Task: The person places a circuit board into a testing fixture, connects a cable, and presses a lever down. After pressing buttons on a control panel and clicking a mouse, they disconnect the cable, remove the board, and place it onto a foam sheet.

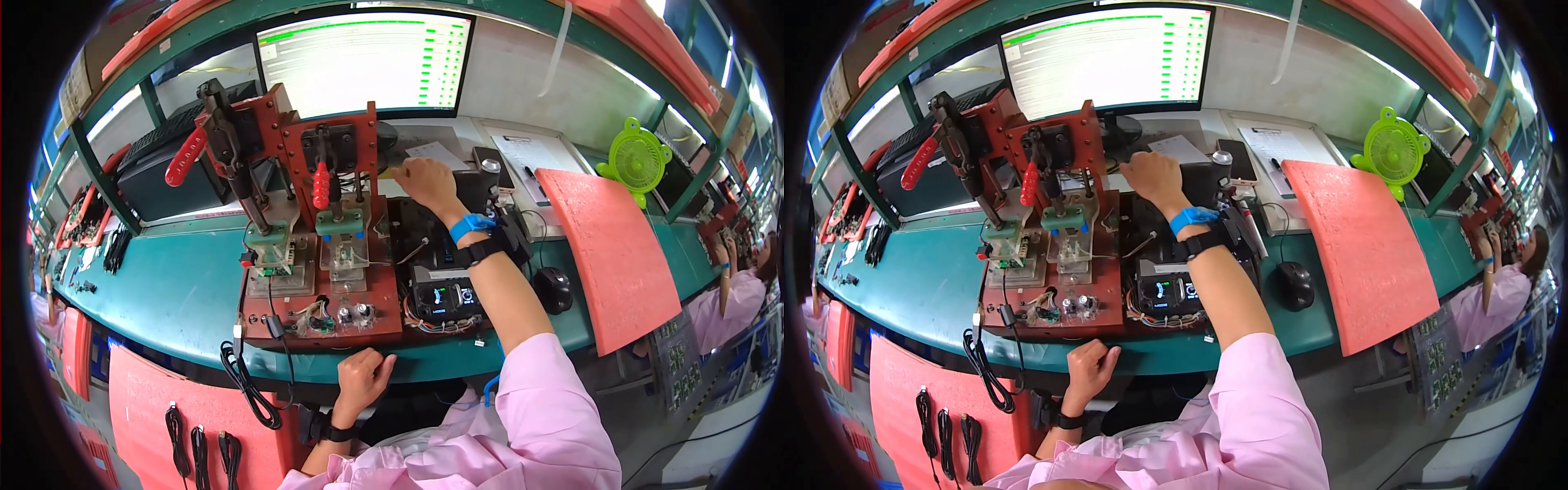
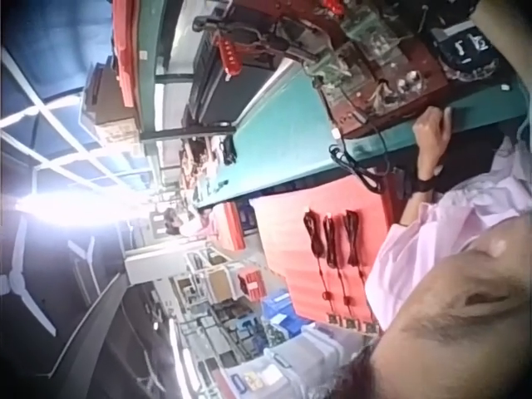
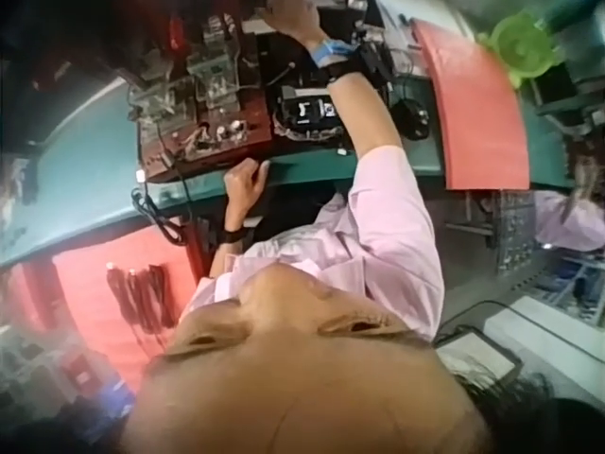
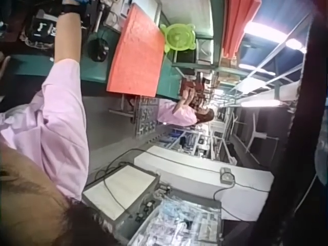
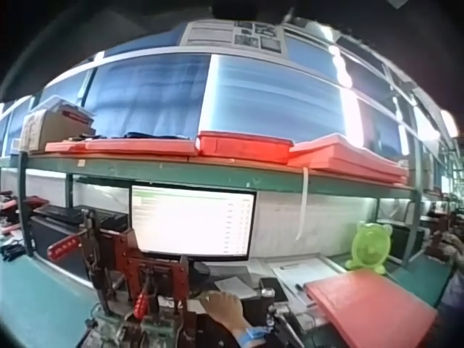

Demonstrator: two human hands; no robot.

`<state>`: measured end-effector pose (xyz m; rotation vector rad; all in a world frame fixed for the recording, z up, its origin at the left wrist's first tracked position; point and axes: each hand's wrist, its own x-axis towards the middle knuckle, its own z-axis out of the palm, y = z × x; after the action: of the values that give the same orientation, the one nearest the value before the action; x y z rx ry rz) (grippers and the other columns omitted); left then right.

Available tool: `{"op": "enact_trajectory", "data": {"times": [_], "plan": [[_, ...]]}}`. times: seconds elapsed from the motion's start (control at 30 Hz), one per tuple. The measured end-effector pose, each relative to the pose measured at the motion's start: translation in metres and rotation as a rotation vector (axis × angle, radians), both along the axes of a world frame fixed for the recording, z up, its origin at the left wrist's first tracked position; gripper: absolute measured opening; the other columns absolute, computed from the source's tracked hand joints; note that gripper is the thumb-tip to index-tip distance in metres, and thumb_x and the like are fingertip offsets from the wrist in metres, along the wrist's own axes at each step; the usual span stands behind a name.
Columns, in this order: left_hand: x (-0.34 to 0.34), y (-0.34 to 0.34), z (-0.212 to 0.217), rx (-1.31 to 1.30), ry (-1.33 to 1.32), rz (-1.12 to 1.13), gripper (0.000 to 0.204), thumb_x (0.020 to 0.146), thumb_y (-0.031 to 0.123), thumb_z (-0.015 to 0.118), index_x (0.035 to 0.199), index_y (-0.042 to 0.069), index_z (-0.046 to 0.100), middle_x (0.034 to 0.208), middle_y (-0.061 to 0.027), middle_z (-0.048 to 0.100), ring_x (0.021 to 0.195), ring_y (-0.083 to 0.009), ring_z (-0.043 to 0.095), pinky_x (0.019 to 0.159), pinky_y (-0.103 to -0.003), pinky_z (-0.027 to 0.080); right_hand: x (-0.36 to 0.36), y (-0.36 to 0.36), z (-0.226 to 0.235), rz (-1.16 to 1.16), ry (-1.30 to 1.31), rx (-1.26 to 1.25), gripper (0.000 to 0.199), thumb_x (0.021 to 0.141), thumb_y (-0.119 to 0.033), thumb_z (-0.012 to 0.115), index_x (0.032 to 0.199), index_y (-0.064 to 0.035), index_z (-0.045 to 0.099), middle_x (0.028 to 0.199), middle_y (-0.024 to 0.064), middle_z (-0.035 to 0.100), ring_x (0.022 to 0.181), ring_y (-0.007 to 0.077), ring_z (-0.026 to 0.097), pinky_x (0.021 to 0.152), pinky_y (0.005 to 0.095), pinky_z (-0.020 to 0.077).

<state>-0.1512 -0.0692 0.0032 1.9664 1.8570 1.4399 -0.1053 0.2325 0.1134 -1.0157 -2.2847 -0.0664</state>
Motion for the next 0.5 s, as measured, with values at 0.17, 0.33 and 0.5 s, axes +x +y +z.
{"op": "enact_trajectory", "data": {"times": [0.17, 0.33, 0.5], "plan": [[0.0005, 0.0029, -0.0038, 0.017, 0.022, 0.006, 0.028, 0.074, 0.011, 0.066, 0.056, 0.003, 0.045, 0.052, -0.0103, 0.043, 0.045, -0.0286, 0.044, 0.041, -0.036, 0.032, 0.0047, 0.0022, 0.0003, -0.012, 0.076, -0.011, 0.038, 0.078, -0.040, 0.055, 0.066, -0.0047, 0.062, 0.066, 0.0150, 0.061, 0.066, 0.0334, 0.060, 0.058, 0.0423, 0.0469], [0.0024, 0.0010, -0.0025, 0.006, 0.016, 0.016, 0.029, 0.074, 0.010, 0.066, 0.056, 0.003, 0.045, 0.052, -0.0106, 0.042, 0.045, -0.0289, 0.044, 0.041, -0.036, 0.032, 0.0042, 0.0024, -0.0018, -0.047, 0.002, 0.048, 0.033, 0.078, -0.036, 0.055, 0.067, -0.0056, 0.062, 0.066, 0.0153, 0.061, 0.067, 0.0347, 0.059, 0.060, 0.0433, 0.0470], [0.0028, 0.0009, -0.0050, 0.010, 0.037, 0.037, 0.030, 0.073, 0.010, 0.066, 0.055, 0.003, 0.044, 0.051, -0.0105, 0.042, 0.045, -0.0288, 0.044, 0.041, -0.036, 0.032, 0.0047, 0.0001, -0.0003, -0.042, 0.130, 0.000, 0.032, 0.078, -0.035, 0.055, 0.067, -0.0055, 0.062, 0.066, 0.0152, 0.061, 0.067, 0.0337, 0.060, 0.059, 0.0426, 0.0472]]}}
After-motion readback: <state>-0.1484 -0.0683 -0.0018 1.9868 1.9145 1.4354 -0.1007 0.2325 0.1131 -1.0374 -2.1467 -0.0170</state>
